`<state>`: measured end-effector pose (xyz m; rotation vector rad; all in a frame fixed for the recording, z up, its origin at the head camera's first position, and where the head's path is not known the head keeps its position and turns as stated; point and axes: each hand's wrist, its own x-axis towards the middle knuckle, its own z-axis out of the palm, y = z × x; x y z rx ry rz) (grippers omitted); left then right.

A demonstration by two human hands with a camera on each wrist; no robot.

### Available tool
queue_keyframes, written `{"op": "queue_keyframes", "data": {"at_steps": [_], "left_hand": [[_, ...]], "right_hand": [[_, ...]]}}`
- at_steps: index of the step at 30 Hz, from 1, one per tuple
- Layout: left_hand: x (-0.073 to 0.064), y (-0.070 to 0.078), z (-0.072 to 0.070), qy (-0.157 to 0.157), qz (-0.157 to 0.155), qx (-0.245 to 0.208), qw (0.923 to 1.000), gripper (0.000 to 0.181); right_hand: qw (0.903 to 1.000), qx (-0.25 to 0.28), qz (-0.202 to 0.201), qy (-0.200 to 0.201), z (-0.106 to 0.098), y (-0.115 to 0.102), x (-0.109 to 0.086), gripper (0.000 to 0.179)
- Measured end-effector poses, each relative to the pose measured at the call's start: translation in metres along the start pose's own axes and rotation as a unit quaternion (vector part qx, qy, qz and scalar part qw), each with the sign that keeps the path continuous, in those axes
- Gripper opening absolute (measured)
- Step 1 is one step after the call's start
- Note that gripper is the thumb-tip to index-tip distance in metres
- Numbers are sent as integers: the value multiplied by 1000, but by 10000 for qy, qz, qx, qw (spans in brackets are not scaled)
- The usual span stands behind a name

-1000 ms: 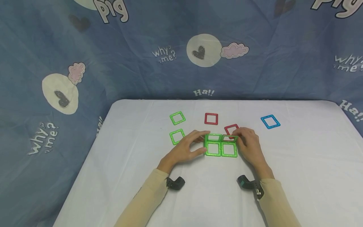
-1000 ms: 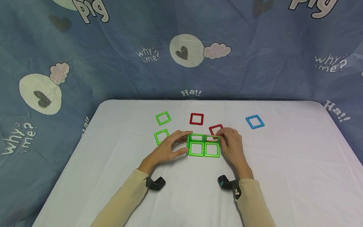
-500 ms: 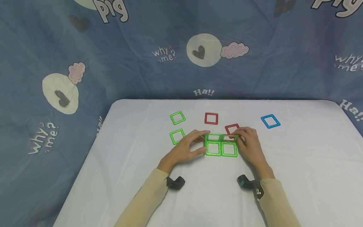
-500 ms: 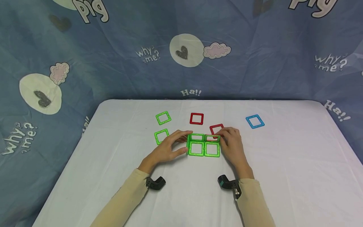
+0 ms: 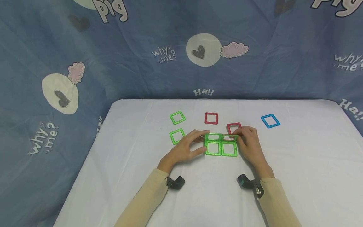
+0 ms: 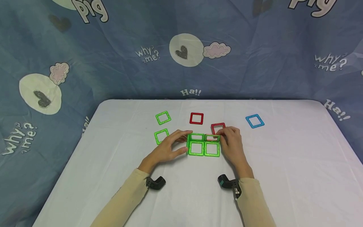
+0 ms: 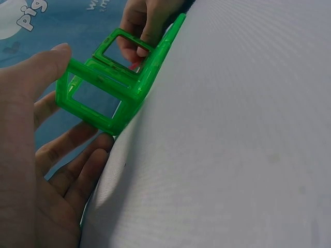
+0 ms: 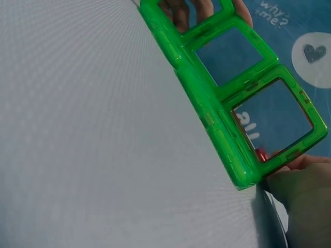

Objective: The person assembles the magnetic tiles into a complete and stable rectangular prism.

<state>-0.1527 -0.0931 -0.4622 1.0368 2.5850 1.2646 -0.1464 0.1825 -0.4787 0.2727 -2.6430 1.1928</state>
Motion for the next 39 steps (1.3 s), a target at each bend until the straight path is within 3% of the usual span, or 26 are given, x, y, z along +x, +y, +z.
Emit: {"op": "queue_keyframes", "data": {"at_steps": [12,19,24,32,39], "left_hand": [[0,-2,0,24,52,18,10000,59],[0,-2,0,1,28,-13,10000,59],[0,-3,0,5,43,-8,10000,59],[0,-4,1,50,185,-55,9998,60],[0,-4,1,71,269,-143,9995,59]], "right_hand": [[9977,379,-208,532,0,-1,0,11],[9934,529,-187,996,-2,-2,-1,20],[9880,633,-196,1398,-4,-4,-1,25],[9790,999,240,1760,-5,-3,-1,24],[9642,1778,351,1936,-10,-8,-1,22]]}}
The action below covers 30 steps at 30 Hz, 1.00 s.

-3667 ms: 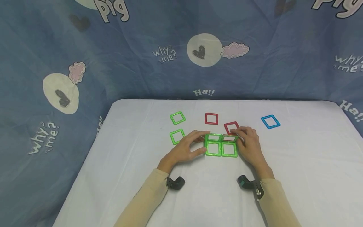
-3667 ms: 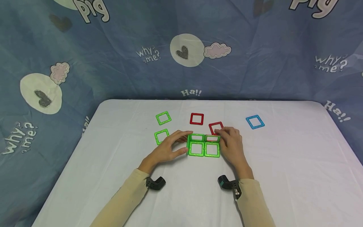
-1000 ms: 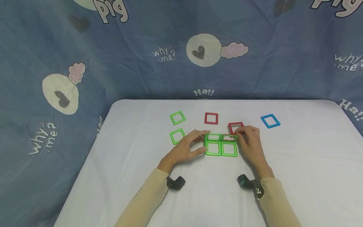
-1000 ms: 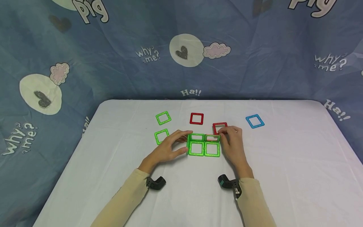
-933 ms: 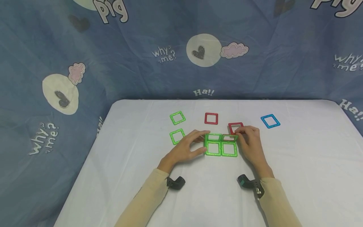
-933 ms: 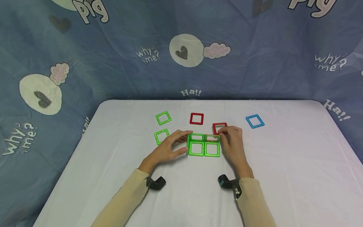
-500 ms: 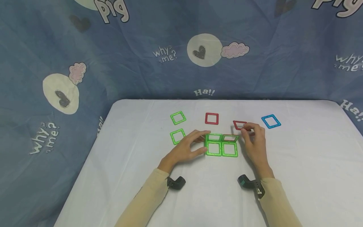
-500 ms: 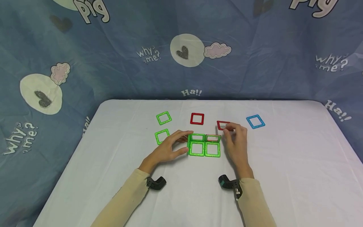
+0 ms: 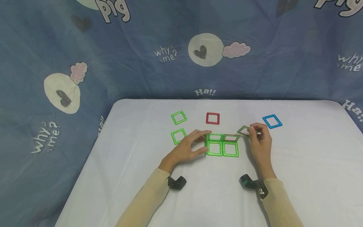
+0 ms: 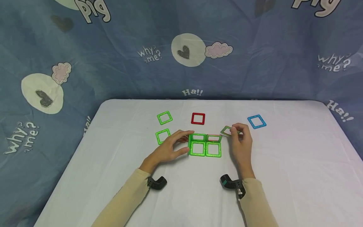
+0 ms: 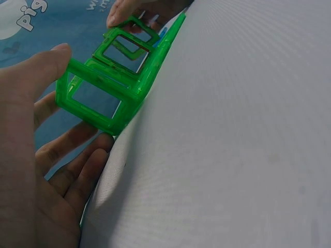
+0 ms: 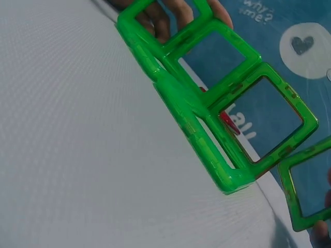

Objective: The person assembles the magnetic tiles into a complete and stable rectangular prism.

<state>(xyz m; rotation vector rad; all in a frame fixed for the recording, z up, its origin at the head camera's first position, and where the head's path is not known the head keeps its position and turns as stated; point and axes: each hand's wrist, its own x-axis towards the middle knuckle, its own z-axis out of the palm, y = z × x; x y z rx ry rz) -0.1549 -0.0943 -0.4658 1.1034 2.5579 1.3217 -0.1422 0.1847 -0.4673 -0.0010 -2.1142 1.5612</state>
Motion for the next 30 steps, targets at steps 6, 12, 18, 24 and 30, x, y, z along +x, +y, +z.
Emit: {"op": "queue_keyframes", "data": {"at_steps": [6,12,18,24,30], "left_hand": [[0,0,0,-14,-58,0,10000,59],[0,1,0,-34,-133,16,9999,60],[-1,3,-1,-71,-323,-24,9995,65],[-1,3,0,-73,-389,37,9992,67],[-1,2,0,-36,-265,47,9996,63]], "right_hand": [[9988,457,125,-102,-3,-20,-2,25],[9981,603,148,-49,-3,-9,-1,24],[9988,355,341,-23,-3,5,0,27],[9985,293,448,-76,-3,5,1,28],[9979,352,480,-258,-4,-20,-1,27]]}}
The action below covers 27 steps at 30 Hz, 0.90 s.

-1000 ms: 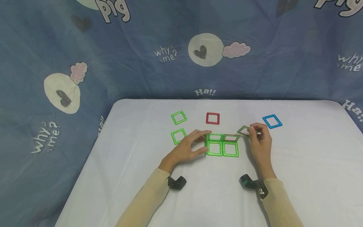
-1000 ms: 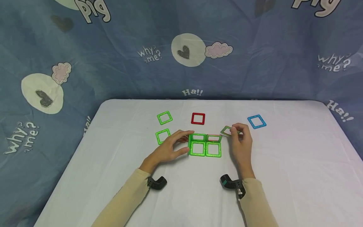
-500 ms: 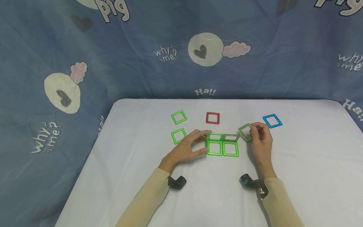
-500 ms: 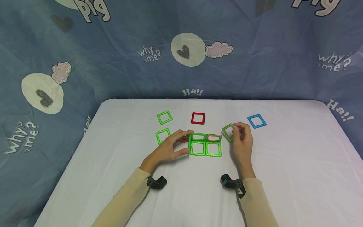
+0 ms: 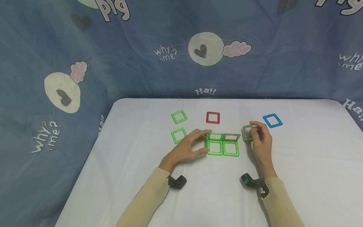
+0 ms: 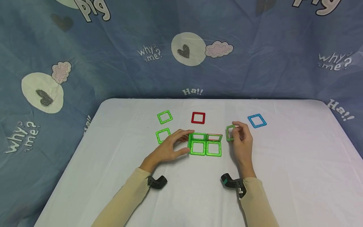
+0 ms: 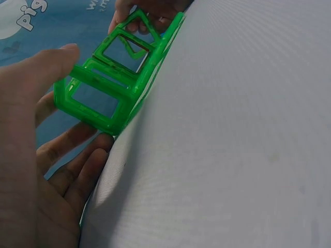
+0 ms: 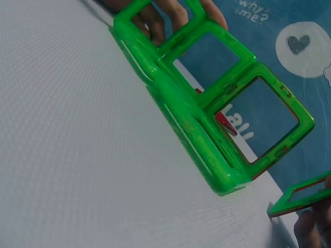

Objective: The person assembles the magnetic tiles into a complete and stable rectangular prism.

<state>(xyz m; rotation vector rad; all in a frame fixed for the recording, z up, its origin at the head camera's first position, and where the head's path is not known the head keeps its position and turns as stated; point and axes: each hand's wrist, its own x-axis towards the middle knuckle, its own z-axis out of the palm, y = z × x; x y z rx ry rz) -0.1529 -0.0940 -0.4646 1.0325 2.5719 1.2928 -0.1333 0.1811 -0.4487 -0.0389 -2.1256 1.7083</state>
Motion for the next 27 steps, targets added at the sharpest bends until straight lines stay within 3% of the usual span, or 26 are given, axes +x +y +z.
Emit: {"op": "queue_keyframes", "data": {"at_steps": [4,27], "left_hand": [[0,0,0,-3,26,-11,10000,62],[0,-1,1,-29,-52,50,10000,63]], "right_hand": [[10000,10,4,-90,0,-11,-2,25],[9990,330,-170,-252,0,-9,-3,15]]}}
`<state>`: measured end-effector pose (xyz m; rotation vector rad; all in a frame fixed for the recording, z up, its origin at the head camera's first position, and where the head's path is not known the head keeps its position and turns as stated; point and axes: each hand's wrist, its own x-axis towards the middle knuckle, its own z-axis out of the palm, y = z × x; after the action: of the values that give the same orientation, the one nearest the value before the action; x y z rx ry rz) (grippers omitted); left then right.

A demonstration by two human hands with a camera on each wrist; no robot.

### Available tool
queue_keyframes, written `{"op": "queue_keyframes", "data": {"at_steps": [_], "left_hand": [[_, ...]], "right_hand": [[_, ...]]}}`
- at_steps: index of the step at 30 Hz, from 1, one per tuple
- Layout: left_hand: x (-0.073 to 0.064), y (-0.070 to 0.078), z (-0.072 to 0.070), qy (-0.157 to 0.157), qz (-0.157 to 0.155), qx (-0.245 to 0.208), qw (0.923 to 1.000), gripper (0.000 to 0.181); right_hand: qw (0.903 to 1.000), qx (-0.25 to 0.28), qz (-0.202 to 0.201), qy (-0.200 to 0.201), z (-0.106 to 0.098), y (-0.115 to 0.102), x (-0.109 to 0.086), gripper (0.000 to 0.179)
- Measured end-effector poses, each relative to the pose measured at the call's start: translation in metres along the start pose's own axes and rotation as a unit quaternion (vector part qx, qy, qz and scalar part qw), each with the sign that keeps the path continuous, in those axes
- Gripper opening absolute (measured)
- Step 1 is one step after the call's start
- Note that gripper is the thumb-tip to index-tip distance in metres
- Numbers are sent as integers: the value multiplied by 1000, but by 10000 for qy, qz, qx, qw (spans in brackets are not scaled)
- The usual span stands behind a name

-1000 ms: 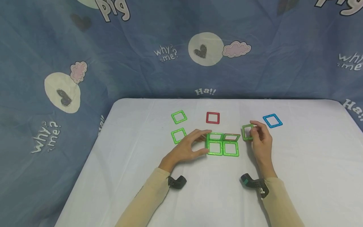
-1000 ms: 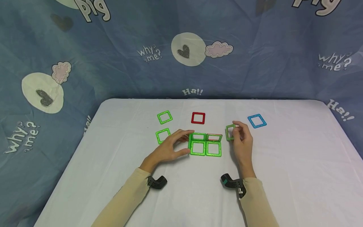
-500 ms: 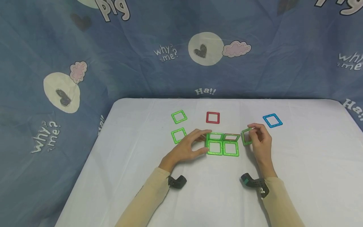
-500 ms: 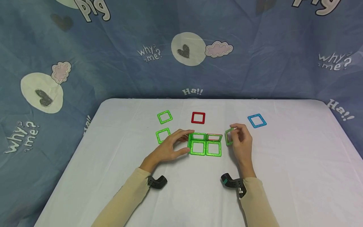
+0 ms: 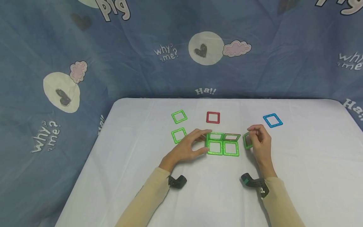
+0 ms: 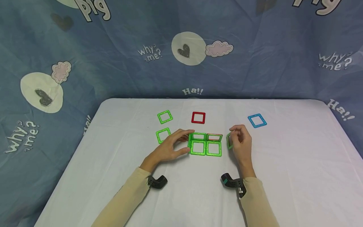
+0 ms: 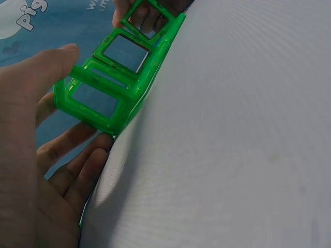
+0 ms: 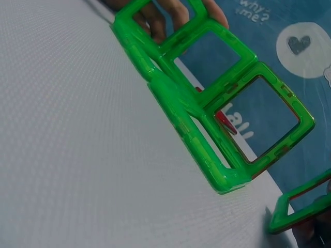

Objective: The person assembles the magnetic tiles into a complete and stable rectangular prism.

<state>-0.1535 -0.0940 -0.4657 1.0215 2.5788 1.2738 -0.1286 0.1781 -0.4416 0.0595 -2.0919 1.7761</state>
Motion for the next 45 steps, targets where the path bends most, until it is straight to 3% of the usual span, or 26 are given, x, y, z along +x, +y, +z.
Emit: {"op": "queue_keyframes", "data": {"at_steps": [17,45], "left_hand": [[-1,0,0,1,-14,-4,10000,63],[0,-1,0,18,46,21,10000,63]], "right_hand": [[9984,-373,-170,-398,0,0,-2,12],[9949,-753,45,-664,2,-4,-3,13]]}}
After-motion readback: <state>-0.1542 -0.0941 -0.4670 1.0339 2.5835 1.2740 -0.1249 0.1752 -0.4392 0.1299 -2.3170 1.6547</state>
